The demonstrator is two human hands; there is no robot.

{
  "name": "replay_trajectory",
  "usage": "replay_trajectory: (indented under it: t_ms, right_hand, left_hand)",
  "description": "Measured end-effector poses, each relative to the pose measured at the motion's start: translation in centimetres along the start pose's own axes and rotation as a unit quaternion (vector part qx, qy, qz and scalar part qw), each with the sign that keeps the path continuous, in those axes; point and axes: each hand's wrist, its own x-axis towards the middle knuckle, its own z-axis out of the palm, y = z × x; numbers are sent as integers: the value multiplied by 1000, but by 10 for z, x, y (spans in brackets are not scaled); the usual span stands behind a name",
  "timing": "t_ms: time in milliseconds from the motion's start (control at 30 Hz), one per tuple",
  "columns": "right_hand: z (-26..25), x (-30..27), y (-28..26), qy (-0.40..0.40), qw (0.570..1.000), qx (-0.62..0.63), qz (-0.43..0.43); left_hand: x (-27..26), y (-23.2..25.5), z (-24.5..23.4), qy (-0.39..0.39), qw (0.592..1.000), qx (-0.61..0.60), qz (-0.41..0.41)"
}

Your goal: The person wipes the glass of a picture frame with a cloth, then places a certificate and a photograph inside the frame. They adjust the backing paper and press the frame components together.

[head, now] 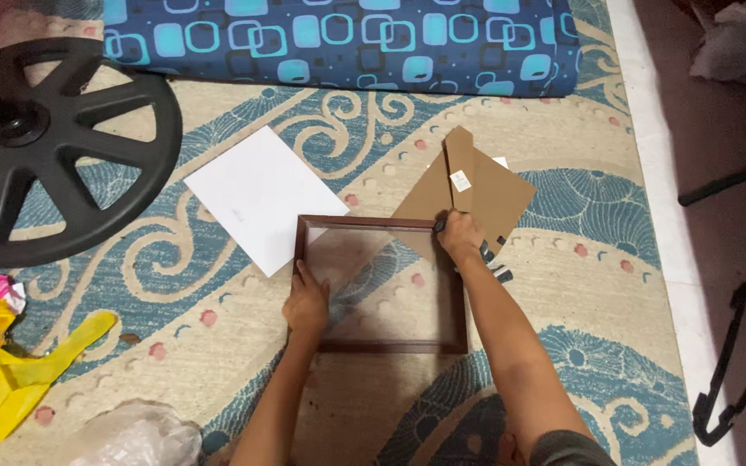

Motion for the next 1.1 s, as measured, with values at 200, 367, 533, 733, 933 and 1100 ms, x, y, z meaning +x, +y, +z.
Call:
replay_trajectory:
  t_ms: [200,367,533,733,933,1100]
  right_hand:
    - [16,-13,18,95,992,77,-40]
    - [21,-16,57,257,923,274,81]
    - [17,-21,74,201,920,285,177]
    - [-14,-34,59,189,924,290,161]
    - [-41,-54,20,154,951,262,-54]
    - [-37,-72,-9,118,957,212,-159]
  left_hand:
    - [-8,10,10,76,997,25,-1]
    - [-22,15,8,173,984,22,23]
    - [-6,8,27,307,948,70,52]
    - [1,4,41,325,932,149,59]
    - [8,-2,14,208,961,30,181]
    - [14,2,16,180,963,93,178]
